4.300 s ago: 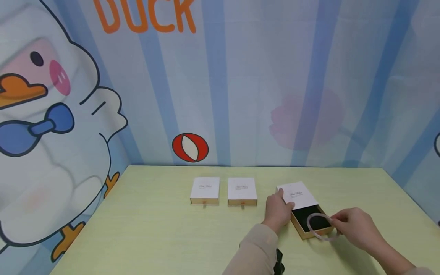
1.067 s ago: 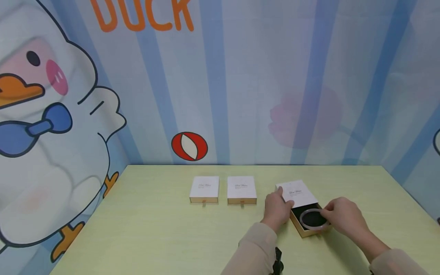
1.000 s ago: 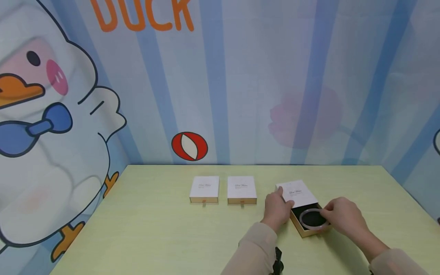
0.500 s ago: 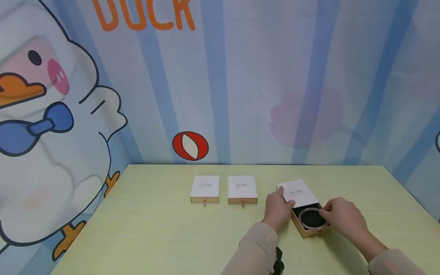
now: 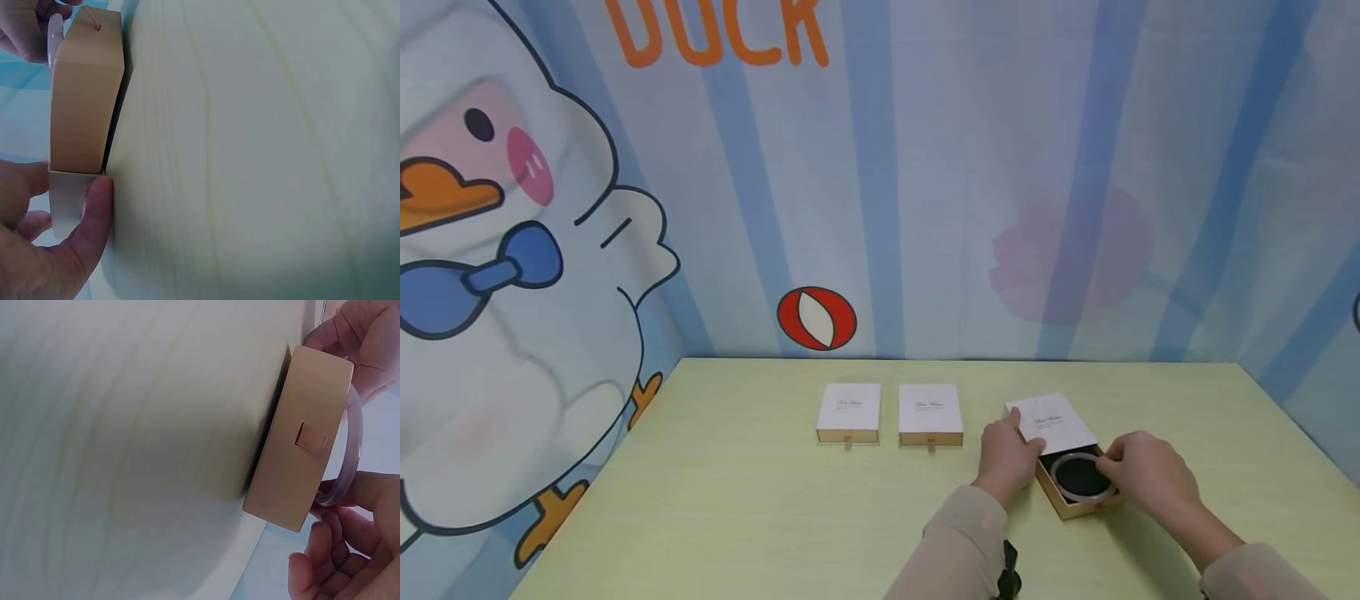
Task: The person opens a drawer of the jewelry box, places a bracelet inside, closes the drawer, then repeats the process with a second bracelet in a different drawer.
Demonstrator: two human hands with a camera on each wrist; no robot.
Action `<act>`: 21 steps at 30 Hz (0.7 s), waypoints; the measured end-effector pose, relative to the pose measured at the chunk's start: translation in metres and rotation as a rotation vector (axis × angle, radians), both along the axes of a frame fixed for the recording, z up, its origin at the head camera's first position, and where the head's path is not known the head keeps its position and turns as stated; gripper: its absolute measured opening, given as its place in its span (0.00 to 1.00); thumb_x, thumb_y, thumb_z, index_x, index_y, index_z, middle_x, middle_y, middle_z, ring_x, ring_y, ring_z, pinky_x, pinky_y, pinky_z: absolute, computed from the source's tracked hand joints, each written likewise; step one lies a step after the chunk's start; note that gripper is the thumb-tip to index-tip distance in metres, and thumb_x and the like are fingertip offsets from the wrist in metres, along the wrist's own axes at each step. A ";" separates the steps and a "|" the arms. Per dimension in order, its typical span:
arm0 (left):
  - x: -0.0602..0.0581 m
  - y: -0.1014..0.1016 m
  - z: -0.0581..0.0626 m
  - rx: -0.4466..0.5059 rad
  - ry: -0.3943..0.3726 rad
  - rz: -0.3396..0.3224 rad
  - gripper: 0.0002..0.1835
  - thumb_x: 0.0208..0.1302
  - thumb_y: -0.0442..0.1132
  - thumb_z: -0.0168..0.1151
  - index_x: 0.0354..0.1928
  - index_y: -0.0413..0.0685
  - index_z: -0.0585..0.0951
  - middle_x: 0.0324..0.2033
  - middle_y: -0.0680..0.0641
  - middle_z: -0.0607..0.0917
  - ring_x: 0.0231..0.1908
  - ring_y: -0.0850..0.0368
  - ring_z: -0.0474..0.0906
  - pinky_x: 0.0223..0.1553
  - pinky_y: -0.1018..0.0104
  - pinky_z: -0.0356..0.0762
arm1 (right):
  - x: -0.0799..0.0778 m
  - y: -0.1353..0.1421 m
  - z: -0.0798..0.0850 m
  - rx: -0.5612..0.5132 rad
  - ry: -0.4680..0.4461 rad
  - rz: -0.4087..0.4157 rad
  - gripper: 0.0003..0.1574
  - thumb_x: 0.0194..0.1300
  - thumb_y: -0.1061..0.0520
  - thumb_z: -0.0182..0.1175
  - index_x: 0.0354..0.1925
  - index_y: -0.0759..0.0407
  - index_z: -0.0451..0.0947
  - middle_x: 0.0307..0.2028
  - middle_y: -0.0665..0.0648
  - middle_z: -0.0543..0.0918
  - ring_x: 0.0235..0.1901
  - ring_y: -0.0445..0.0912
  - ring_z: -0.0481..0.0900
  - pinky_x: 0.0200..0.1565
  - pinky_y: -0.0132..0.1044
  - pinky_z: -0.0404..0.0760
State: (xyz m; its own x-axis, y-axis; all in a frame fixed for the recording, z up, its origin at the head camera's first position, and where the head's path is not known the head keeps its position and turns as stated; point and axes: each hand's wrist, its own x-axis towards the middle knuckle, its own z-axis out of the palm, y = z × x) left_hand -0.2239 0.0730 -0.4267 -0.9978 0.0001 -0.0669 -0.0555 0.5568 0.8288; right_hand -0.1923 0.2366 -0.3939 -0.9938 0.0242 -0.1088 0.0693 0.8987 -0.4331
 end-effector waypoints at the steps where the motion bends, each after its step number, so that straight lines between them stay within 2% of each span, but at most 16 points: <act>1: 0.000 0.000 0.000 0.001 -0.001 0.001 0.32 0.61 0.42 0.64 0.66 0.42 0.68 0.63 0.42 0.72 0.65 0.50 0.64 0.65 0.59 0.65 | 0.000 0.000 -0.001 0.000 0.001 0.000 0.15 0.61 0.55 0.58 0.35 0.66 0.83 0.27 0.57 0.82 0.23 0.45 0.73 0.22 0.35 0.69; 15: 0.001 0.000 0.001 0.002 -0.001 0.006 0.31 0.61 0.42 0.63 0.66 0.42 0.68 0.64 0.43 0.71 0.66 0.50 0.63 0.64 0.59 0.65 | -0.004 0.001 -0.006 0.020 0.020 0.031 0.14 0.61 0.55 0.57 0.33 0.65 0.84 0.25 0.56 0.83 0.20 0.44 0.72 0.21 0.35 0.68; 21: 0.001 0.001 0.001 -0.014 -0.002 0.011 0.31 0.61 0.42 0.63 0.66 0.43 0.69 0.64 0.43 0.72 0.66 0.50 0.64 0.65 0.59 0.65 | -0.005 0.000 -0.007 0.031 0.024 0.035 0.15 0.61 0.55 0.58 0.34 0.65 0.84 0.28 0.58 0.84 0.21 0.45 0.73 0.21 0.35 0.68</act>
